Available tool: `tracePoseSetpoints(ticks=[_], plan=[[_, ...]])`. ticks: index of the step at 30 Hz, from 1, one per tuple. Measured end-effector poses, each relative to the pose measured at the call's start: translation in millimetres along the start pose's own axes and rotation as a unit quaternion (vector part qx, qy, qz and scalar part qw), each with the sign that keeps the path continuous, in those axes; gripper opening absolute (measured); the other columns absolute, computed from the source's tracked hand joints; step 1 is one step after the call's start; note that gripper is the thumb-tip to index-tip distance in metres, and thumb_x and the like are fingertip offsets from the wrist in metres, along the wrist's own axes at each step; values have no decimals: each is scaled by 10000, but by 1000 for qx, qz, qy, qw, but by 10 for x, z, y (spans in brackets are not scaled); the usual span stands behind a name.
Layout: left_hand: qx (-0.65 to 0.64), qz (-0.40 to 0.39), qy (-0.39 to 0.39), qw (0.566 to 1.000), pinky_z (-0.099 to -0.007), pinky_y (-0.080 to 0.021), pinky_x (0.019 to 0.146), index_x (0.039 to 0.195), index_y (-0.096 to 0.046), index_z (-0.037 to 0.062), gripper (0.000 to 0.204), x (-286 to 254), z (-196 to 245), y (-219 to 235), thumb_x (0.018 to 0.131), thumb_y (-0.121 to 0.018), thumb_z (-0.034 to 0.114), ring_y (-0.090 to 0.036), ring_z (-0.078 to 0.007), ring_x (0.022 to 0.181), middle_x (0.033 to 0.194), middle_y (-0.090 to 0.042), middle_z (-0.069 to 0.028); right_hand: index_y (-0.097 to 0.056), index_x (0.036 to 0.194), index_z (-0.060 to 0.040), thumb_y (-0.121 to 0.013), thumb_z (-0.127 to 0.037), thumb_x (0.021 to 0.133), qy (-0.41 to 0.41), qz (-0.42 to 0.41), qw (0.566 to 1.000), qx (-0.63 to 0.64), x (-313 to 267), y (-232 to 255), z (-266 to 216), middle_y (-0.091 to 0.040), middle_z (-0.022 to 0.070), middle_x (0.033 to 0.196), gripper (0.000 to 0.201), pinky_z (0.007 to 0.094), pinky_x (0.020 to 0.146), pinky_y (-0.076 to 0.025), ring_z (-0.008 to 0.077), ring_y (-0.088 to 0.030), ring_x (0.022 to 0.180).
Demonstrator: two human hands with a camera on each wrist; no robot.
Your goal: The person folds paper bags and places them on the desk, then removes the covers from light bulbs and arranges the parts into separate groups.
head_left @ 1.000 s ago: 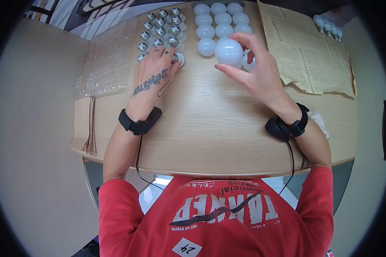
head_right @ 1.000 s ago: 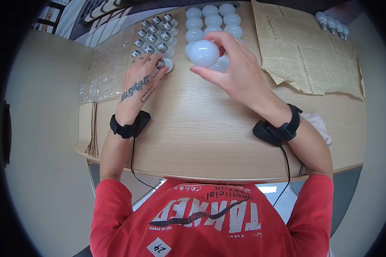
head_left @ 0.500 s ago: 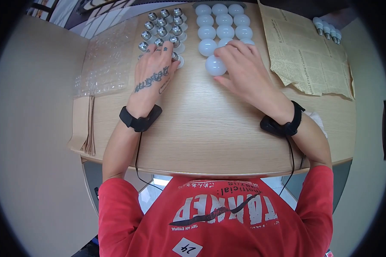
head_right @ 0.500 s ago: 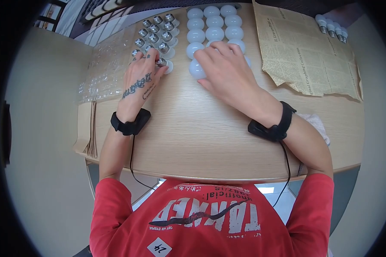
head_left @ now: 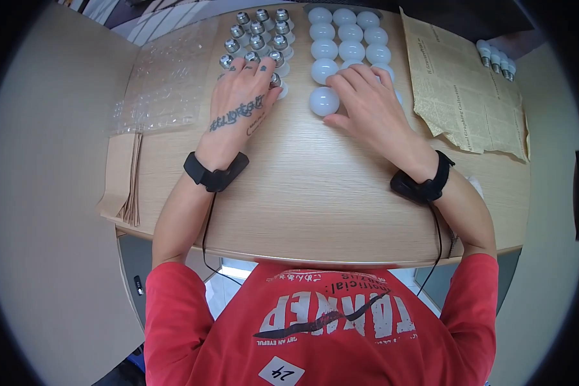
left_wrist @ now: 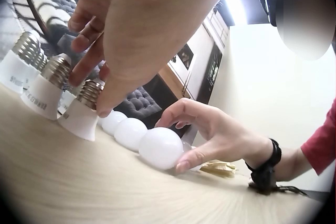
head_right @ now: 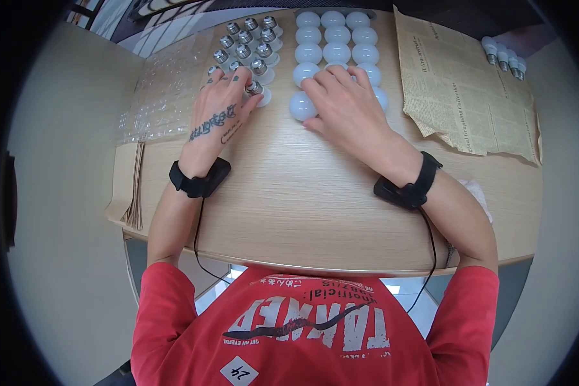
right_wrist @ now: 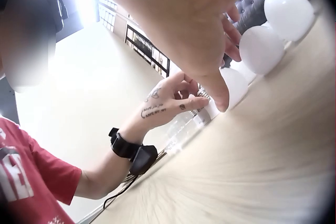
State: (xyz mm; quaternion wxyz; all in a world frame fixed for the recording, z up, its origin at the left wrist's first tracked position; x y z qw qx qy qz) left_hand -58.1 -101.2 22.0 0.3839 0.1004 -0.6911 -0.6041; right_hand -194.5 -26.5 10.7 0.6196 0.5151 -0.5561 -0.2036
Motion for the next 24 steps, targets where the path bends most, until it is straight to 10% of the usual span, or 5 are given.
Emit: tracePoseSetpoints(ticks=[24], plan=[[-22, 52, -5, 998, -429, -497, 761, 1009, -602, 65, 285, -3, 47, 76, 818, -779, 180, -601, -335, 933, 922, -637, -116, -662, 1082, -118, -781, -159, 757, 32, 19, 999, 17, -60, 28, -37, -574, 81, 1037, 348, 423, 912, -406, 254, -551, 1045]])
Point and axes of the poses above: each hand's wrist, its own x-axis towards the middle knuckle, its own y-axis out of the back of the hand, z = x × y, the point moved 9 cm from there along x, towards the middle knuckle
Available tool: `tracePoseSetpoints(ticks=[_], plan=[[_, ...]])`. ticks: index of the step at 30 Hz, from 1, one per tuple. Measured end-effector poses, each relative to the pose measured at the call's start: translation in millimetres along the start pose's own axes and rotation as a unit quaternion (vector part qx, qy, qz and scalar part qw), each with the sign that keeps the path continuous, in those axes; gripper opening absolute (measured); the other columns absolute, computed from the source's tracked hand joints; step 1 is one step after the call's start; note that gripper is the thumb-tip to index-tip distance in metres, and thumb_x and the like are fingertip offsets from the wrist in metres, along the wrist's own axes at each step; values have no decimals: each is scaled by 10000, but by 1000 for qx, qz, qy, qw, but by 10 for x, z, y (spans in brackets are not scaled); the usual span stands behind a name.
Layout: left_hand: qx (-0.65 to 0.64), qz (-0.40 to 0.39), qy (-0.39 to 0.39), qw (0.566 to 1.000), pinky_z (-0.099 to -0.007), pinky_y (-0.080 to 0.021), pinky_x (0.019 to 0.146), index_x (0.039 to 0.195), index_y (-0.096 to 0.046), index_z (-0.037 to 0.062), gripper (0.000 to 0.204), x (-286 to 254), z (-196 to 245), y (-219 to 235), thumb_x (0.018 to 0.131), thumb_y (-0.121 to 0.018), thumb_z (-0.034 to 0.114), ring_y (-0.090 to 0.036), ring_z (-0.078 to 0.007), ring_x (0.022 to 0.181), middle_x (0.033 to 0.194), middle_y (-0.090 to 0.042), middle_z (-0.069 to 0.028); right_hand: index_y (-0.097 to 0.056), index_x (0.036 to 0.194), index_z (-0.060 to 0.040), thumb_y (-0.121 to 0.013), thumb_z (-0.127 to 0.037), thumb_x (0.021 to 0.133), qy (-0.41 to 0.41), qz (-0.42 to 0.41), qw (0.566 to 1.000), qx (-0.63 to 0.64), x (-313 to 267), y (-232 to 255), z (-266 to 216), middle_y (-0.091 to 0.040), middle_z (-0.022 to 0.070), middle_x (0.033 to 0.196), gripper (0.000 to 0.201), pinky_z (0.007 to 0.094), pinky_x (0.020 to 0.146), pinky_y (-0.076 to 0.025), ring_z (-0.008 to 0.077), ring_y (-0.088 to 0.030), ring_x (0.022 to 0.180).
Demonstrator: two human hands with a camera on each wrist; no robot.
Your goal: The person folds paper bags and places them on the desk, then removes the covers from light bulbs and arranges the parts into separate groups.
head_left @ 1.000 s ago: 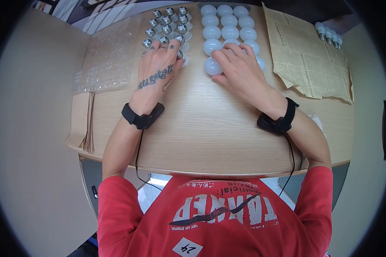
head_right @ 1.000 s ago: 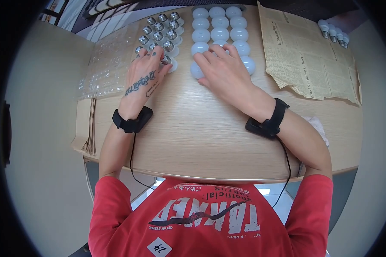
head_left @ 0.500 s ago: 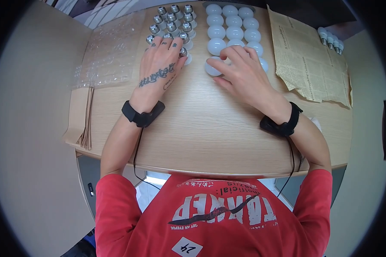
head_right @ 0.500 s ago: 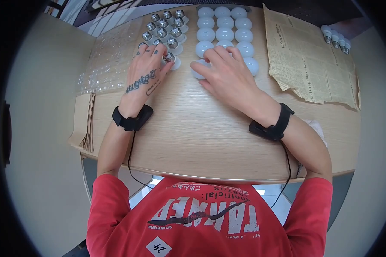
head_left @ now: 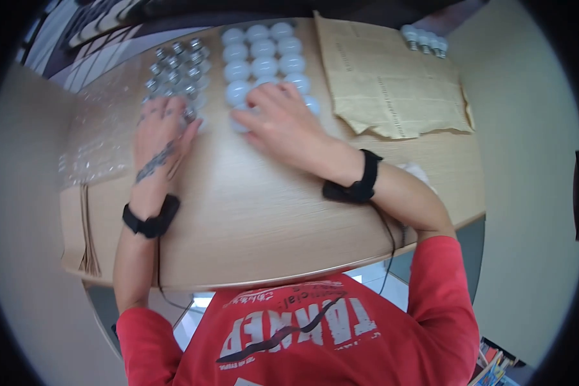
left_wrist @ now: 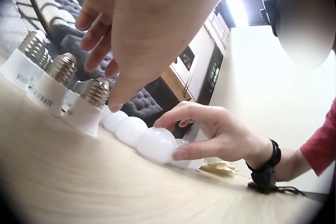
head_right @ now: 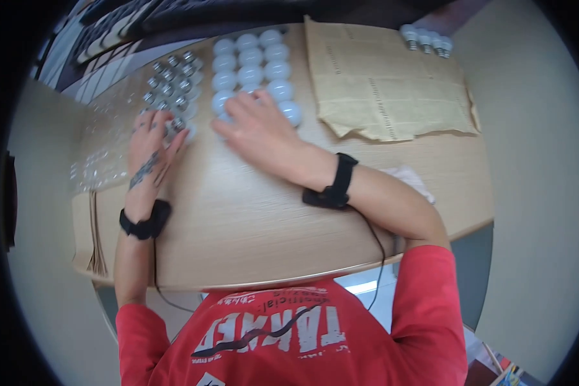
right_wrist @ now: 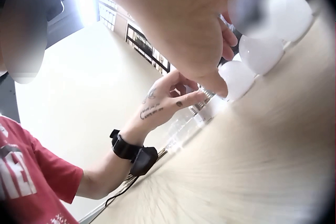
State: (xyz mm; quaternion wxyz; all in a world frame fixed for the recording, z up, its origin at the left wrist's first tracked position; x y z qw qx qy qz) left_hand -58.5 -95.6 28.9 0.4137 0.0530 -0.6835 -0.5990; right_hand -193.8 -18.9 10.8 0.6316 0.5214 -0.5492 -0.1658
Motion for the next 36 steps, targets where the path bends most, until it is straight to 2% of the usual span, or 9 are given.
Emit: tracePoseSetpoints(ticks=[2, 4, 9, 14, 19, 21, 23, 31, 36], plan=[[-2, 45, -5, 999, -420, -501, 721, 986, -607, 60, 274, -5, 98, 151, 816, -782, 184, -610, -317, 899, 884, -624, -107, -673, 1093, -114, -784, -190, 767, -4, 25, 1000, 8, 25, 202, 87, -595, 82, 1042, 353, 426, 925, -404, 261, -556, 1056], [-64, -4, 10, 998, -400, -493, 694, 963, -620, 55, 258, -47, 179, 132, 823, -785, 195, -608, -292, 843, 857, -613, -104, -691, 1097, -103, -784, -225, 768, -9, 65, 998, 13, 63, 443, 245, -628, 90, 1038, 363, 438, 941, -406, 271, -565, 1078], [-268, -171, 68, 946, -361, -480, 632, 883, -630, 36, 219, -235, 385, -133, 843, -775, 196, -592, -242, 663, 734, -589, -103, -711, 1109, -67, -735, -250, 829, -160, 123, 971, -128, 7, 1225, 1846, -722, 151, 1026, 335, 434, 859, -553, 330, -691, 943], [-316, -241, 68, 915, -321, -478, 622, 892, -655, 33, 194, -394, 490, -308, 856, -764, 189, -588, -205, 655, 752, -612, -86, -617, 1247, -47, -713, -387, 838, -443, -3, 861, -252, -799, 1456, 3940, -689, 238, 1155, 540, 479, 893, -540, 413, -666, 1060], [-334, -267, 75, 901, -353, -500, 659, 910, -652, 39, 207, -479, 515, -358, 869, -747, 217, -616, -243, 712, 773, -628, -94, -486, 1307, 73, -708, -507, 815, -452, -68, 838, -299, -1370, 1211, 4926, -693, 298, 1073, 792, 477, 902, -528, 423, -675, 1050], [-332, -270, 59, 902, -383, -520, 691, 901, -635, 48, 214, -492, 535, -346, 883, -724, 241, -643, -273, 749, 789, -647, -106, -464, 1348, 34, -643, -570, 856, -430, -65, 840, -324, -1416, 1118, 4988, -677, 308, 1116, 799, 515, 902, -520, 466, -659, 1057], [-340, -258, 59, 902, -359, -517, 678, 924, -652, 38, 215, -521, 522, -354, 883, -737, 231, -635, -260, 740, 795, -643, -103, -478, 1372, -48, -587, -554, 899, -502, -98, 794, -329, -1462, 1075, 5013, -633, 287, 1256, 702, 503, 988, -487, 442, -598, 1198], [-341, -272, 62, 898, -343, -518, 671, 930, -665, 46, 223, -556, 530, -412, 906, -723, 260, -638, -230, 719, 791, -644, -94, -398, 1469, -52, -642, -434, 883, -456, -63, 831, -312, -1500, 1064, 5234, -658, 315, 1166, 741, 509, 944, -500, 466, -632, 1117], [-352, -289, 74, 887, -326, -501, 638, 929, -665, 53, 241, -563, 543, -398, 920, -711, 289, -626, -205, 686, 767, -639, -77, -390, 1494, -126, -643, -370, 868, -439, 28, 863, -247, -1171, 1409, 4432, -705, 273, 1078, 718, 486, 903, -525, 426, -687, 1029]])
Point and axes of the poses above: each hand's wrist, its own x-axis towards the middle knuckle, its own y-axis out of the back of the hand, z = x × y, the point moved 9 cm from there along x, towards the middle knuckle
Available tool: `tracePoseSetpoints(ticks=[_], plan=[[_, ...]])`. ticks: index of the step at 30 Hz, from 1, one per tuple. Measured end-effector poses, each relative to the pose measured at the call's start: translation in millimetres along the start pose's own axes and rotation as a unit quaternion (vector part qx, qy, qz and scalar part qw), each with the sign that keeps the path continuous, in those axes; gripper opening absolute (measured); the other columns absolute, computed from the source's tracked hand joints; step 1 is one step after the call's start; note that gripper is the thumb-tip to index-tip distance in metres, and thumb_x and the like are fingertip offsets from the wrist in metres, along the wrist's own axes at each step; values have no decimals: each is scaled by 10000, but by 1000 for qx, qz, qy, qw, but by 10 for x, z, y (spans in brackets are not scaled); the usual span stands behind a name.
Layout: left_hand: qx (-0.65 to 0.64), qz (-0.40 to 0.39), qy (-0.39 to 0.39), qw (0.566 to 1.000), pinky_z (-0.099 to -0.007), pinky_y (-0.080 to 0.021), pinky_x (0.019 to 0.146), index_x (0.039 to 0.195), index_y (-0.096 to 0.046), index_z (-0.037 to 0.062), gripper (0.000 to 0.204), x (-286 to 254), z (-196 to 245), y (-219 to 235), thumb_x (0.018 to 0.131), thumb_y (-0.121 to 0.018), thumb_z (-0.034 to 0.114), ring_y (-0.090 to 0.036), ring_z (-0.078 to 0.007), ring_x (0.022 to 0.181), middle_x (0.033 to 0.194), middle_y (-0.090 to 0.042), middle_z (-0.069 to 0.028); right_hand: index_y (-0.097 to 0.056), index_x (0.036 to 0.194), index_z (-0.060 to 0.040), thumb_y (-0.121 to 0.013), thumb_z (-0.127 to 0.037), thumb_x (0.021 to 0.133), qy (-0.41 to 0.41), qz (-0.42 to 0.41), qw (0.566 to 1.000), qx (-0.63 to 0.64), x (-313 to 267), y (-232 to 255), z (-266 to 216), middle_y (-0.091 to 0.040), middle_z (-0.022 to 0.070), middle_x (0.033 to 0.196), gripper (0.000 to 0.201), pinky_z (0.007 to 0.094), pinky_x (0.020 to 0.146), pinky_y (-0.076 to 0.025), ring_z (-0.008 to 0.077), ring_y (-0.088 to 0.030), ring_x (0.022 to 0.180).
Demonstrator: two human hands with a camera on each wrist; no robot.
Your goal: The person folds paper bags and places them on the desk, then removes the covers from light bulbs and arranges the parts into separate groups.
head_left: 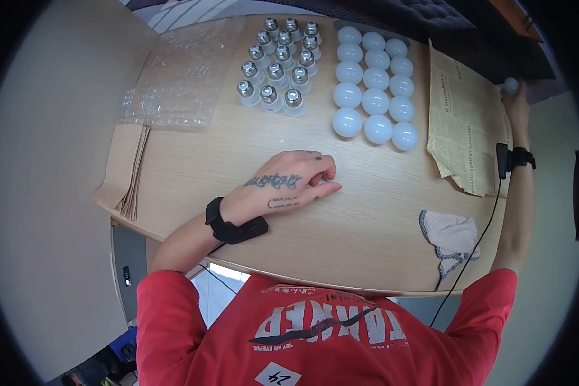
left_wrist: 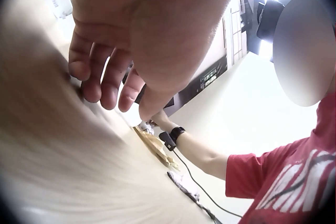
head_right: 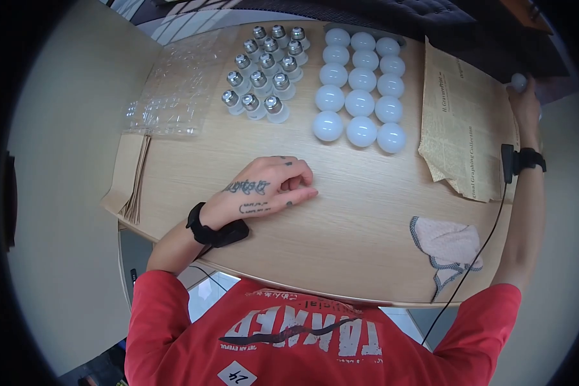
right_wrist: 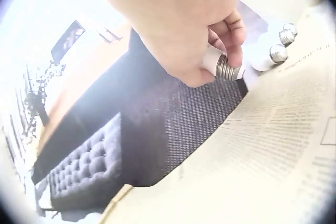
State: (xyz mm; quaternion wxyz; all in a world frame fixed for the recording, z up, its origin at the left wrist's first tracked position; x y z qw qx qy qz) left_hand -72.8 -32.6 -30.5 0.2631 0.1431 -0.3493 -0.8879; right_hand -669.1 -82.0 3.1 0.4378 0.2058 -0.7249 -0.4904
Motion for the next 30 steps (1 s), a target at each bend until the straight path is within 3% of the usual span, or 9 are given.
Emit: tracePoseSetpoints(ticks=[3, 4, 12, 15, 16, 18, 22, 27, 30], plan=[[-18, 1, -2, 1000, -317, -488, 616, 929, -668, 62, 238, 22, 14, -3, 925, -709, 297, -614, -182, 654, 736, -636, -64, -422, 1486, -145, -668, -327, 847, -8, -25, 995, 92, -357, 538, -555, -719, 199, 981, 709, 420, 848, -544, 303, -721, 885], [-27, 4, -3, 1000, -313, -484, 612, 929, -668, 63, 237, 34, 23, 2, 926, -709, 296, -610, -175, 644, 730, -637, -61, -456, 1467, -156, -678, -285, 834, -3, -16, 992, 128, -475, 681, -721, -702, 134, 909, 684, 354, 803, -541, 196, -692, 792], [-118, 13, 18, 993, -255, -448, 605, 931, -662, 69, 223, 158, 69, 18, 932, -716, 286, -571, -101, 623, 716, -627, -6, -550, 1334, -140, -783, -212, 830, 91, -23, 948, 303, -1222, 1159, -1641, -687, 56, 999, 560, 297, 803, -531, 129, -670, 883], [-176, 19, 49, 983, -242, -438, 606, 961, -657, 72, 229, 201, 9, -36, 945, -709, 294, -561, -68, 650, 734, -622, 22, -559, 1273, -99, -805, -202, 815, 108, -51, 924, 364, -1600, 1248, -2020, -666, 63, 1018, 530, 295, 799, -531, 142, -666, 914], [-196, 18, 46, 979, -234, -442, 612, 1066, -620, 66, 248, 210, -3, -59, 966, -685, 284, -569, -58, 681, 788, -635, 8, -558, 1249, -89, -814, -197, 808, 112, -77, 904, 405, -1742, 1256, -2170, -658, 66, 1025, 521, 297, 798, -532, 148, -664, 919], [-305, 3, 71, 950, -238, -462, 630, 1153, -574, 62, 301, 219, -52, -137, 1003, -627, 317, -589, -81, 704, 856, -643, -32, -557, 1202, -68, -830, -185, 794, 114, -130, 856, 486, -2060, 1262, -2469, -641, 71, 1039, 505, 301, 795, -533, 160, -661, 927], [-473, 4, 68, 878, -258, -503, 653, 1286, -478, 66, 401, 207, -75, -258, 1068, -480, 402, -625, -133, 749, 979, -638, -104, -518, 1201, -52, -834, -179, 806, 146, -177, 826, 515, -2659, 1169, -2947, -621, 78, 1056, 522, 299, 798, -534, 166, -655, 935], [-595, -33, 68, 800, -267, -511, 653, 1281, -478, 72, 431, 160, -40, -385, 1078, -425, 449, -621, -146, 755, 946, -604, -87, -457, 1255, -49, -848, -215, 809, 118, -246, 766, 581, -3049, 934, -3259, -605, 100, 1079, 617, 309, 820, -532, 162, -643, 974], [-587, -11, 75, 806, -256, -500, 642, 1220, -488, 73, 403, 168, -96, -375, 1071, -450, 445, -603, -131, 721, 887, -580, -61, -439, 1305, -46, -848, -242, 815, 212, -172, 804, 529, -3095, 1073, -3352, -615, 123, 1079, 668, 312, 816, -535, 182, -653, 959]])
Point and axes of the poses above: each hand's wrist, its own x-axis towards the middle knuckle, its own y-axis out of the back of the hand, z = x × y, the point moved 9 cm from there along x, towards the middle knuckle
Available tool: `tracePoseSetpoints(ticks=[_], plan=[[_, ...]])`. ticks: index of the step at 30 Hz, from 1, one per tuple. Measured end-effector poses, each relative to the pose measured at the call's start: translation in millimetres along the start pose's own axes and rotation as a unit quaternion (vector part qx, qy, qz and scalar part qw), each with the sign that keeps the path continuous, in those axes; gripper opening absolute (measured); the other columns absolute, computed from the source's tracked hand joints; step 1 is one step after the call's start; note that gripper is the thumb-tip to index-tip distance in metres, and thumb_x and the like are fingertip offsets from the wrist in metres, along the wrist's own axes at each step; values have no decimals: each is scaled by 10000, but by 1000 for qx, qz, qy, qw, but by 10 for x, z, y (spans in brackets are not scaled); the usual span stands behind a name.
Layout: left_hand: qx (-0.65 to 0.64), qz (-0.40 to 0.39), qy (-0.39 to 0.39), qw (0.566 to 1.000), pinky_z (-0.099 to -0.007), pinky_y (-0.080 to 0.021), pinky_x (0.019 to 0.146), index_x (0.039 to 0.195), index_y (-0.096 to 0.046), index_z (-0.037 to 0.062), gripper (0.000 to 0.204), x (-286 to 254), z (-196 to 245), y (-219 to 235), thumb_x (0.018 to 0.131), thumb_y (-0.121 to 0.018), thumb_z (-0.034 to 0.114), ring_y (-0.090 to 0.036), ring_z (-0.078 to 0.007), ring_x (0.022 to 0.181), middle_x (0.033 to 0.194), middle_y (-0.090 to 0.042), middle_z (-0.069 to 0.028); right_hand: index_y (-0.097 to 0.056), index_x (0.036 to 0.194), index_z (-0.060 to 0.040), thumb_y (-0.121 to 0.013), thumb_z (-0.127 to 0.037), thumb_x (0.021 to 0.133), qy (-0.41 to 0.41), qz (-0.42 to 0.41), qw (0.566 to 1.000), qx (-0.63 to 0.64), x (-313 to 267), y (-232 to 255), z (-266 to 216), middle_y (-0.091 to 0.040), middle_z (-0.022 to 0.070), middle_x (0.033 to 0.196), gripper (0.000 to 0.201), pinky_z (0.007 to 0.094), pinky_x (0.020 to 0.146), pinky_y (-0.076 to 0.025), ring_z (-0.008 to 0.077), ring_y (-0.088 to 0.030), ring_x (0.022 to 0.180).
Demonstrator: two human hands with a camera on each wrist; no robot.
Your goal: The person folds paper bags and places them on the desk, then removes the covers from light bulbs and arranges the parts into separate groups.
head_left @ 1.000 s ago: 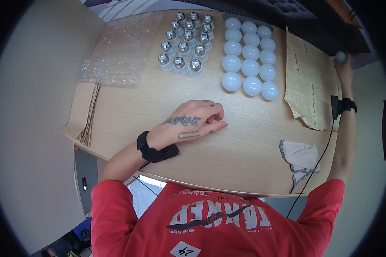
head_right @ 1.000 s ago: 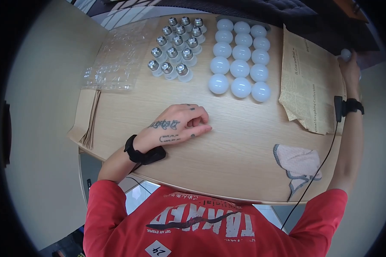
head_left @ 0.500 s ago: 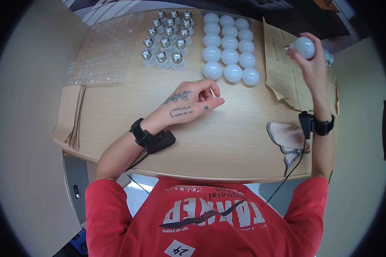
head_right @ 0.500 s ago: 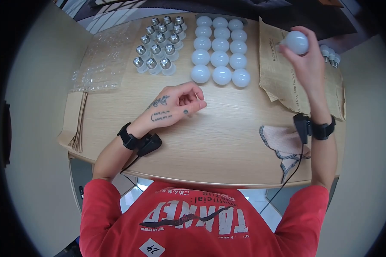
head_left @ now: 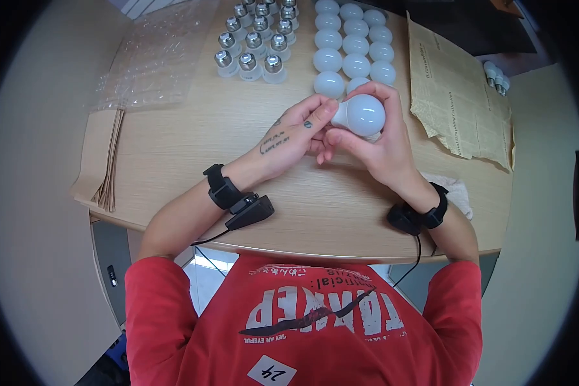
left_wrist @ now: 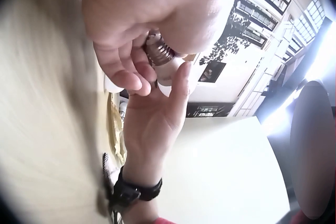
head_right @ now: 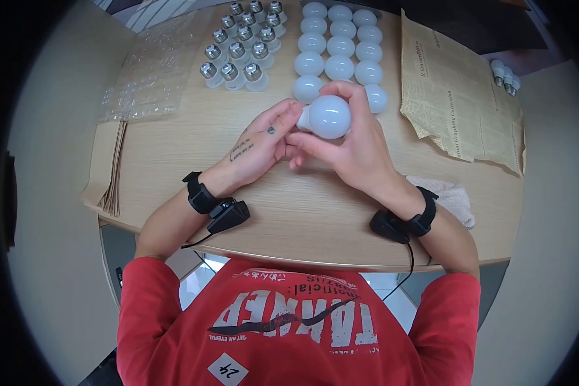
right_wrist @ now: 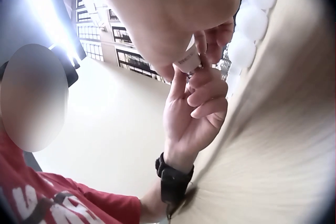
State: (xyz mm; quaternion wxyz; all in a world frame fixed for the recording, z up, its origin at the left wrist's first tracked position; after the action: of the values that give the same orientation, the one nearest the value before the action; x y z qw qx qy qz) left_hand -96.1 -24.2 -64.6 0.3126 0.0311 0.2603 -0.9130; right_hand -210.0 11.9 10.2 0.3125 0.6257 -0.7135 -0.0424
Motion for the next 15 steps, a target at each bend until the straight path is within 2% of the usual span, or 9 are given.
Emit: tracePoseSetpoints(ticks=[1, 4, 7, 10, 15], plan=[[11, 14, -2, 1000, -252, -496, 637, 1195, -491, 73, 394, -4, 2, 27, 1069, -458, 445, -597, -126, 708, 866, -571, -53, -436, 1316, -49, -843, -242, 820, 46, 7, 998, -44, -9, -8, -85, -618, 126, 1080, 670, 310, 814, -536, 186, -656, 953], [69, 46, -38, 996, -238, -471, 595, 1116, -493, 81, 359, -22, 79, 66, 1065, -476, 437, -572, -104, 657, 824, -558, -37, -451, 1323, -59, -825, -255, 836, 9, 23, 999, 25, -11, 17, -58, -655, 137, 1058, 645, 322, 792, -545, 211, -685, 926], [77, 76, -53, 993, -229, -447, 559, 1074, -487, 89, 324, -63, 102, 33, 1067, -487, 412, -562, -96, 630, 787, -546, -24, -490, 1282, -62, -814, -261, 842, -117, -44, 990, 72, -57, -100, 201, -691, 142, 1011, 582, 343, 768, -554, 225, -710, 900], [48, 94, -20, 994, -223, -408, 522, 1043, -492, 101, 288, -77, 49, 7, 1067, -499, 389, -539, -87, 603, 772, -532, -10, -523, 1216, -52, -795, -279, 855, -97, -42, 994, 37, -76, -126, 173, -712, 143, 946, 506, 352, 730, -557, 238, -725, 855], [44, 127, -30, 990, -195, -317, 494, 953, -493, 124, 268, -93, 6, 0, 1065, -516, 367, -432, -33, 574, 729, -487, 31, -528, 1138, -57, -787, -295, 859, -77, -45, 996, 24, -118, -180, 141, -705, 142, 907, 450, 345, 704, -555, 243, -725, 826]])
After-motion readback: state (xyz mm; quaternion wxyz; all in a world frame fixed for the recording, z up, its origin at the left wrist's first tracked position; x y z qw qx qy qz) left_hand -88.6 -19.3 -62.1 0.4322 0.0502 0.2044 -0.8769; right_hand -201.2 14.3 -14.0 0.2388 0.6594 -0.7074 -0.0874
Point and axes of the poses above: each hand's wrist, its own x-axis towards the middle knuckle, its own y-axis out of the back of the hand, z = x × y, the point moved 9 cm from there along x, towards the middle knuckle
